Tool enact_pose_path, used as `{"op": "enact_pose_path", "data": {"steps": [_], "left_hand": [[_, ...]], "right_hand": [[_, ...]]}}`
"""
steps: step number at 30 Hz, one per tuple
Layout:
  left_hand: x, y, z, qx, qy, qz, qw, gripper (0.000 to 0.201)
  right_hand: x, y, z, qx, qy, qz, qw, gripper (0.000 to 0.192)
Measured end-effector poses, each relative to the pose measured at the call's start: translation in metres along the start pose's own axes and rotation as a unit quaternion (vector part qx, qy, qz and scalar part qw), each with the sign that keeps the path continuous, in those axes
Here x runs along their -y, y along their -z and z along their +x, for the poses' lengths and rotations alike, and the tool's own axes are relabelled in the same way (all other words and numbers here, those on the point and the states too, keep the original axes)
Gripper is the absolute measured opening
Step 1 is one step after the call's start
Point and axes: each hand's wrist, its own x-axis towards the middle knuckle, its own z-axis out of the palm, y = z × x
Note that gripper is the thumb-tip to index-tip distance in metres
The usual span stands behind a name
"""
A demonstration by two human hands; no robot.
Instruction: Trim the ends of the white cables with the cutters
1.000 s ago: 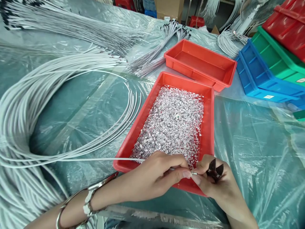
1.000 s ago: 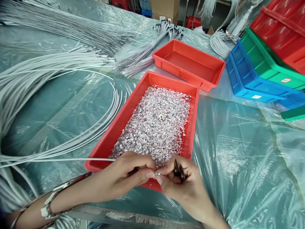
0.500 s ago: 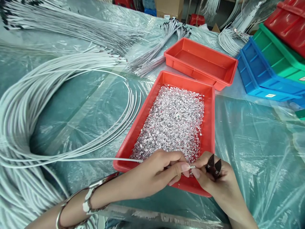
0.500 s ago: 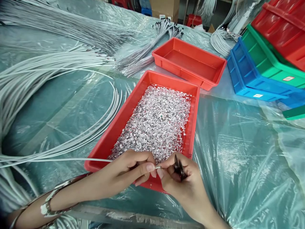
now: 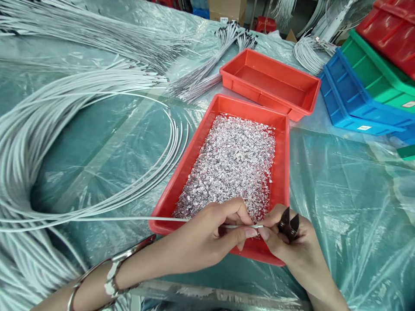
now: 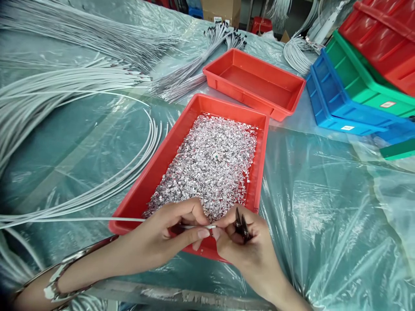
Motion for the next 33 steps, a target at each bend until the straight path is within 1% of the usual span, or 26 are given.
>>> {"op": "enact_pose_path", "data": {"steps": [3, 7, 12, 15, 19, 26, 33], "left_hand": [[0.0011, -0.0006, 0.0006, -0.003, -0.014, 0.010, 1.000, 0.019], [0.0009, -0.0001, 0.0011, 0.008, -0.035, -0.005, 0.999, 0.019], [0.0000, 0.0011, -0.0009, 0.042, 0.003, -0.040, 0.998, 0.016], [-0.0005, 0.0018, -0.0016, 0.055, 0.016, -0.057, 0.997, 0.016], [-0.0014, 0.0026, -0.0010, 0.066, 0.017, -0.060, 0.996, 0.017], [-0.0024, 0.0028, -0.0006, 0.083, 0.020, -0.075, 0.994, 0.018], [-0.0017, 0.0037, -0.0015, 0.094, 0.031, -0.076, 0.992, 0.019]], "right_hand": [[-0.0008, 0.0000, -0.0008, -0.002, -0.009, -0.001, 1.000, 0.016], [-0.0035, 0.0011, -0.0007, -0.002, -0.015, 0.018, 1.000, 0.015], [-0.0046, 0.0035, 0.0002, 0.026, -0.053, 0.037, 0.998, 0.013], [-0.0027, 0.0044, 0.0008, 0.041, -0.064, 0.037, 0.996, 0.015], [0.0003, 0.0047, 0.0009, 0.046, -0.063, 0.032, 0.996, 0.018], [0.0000, 0.0038, 0.0009, 0.063, -0.061, 0.064, 0.994, 0.016], [0.0020, 0.0027, 0.0015, 0.061, -0.050, 0.064, 0.995, 0.014]]}}
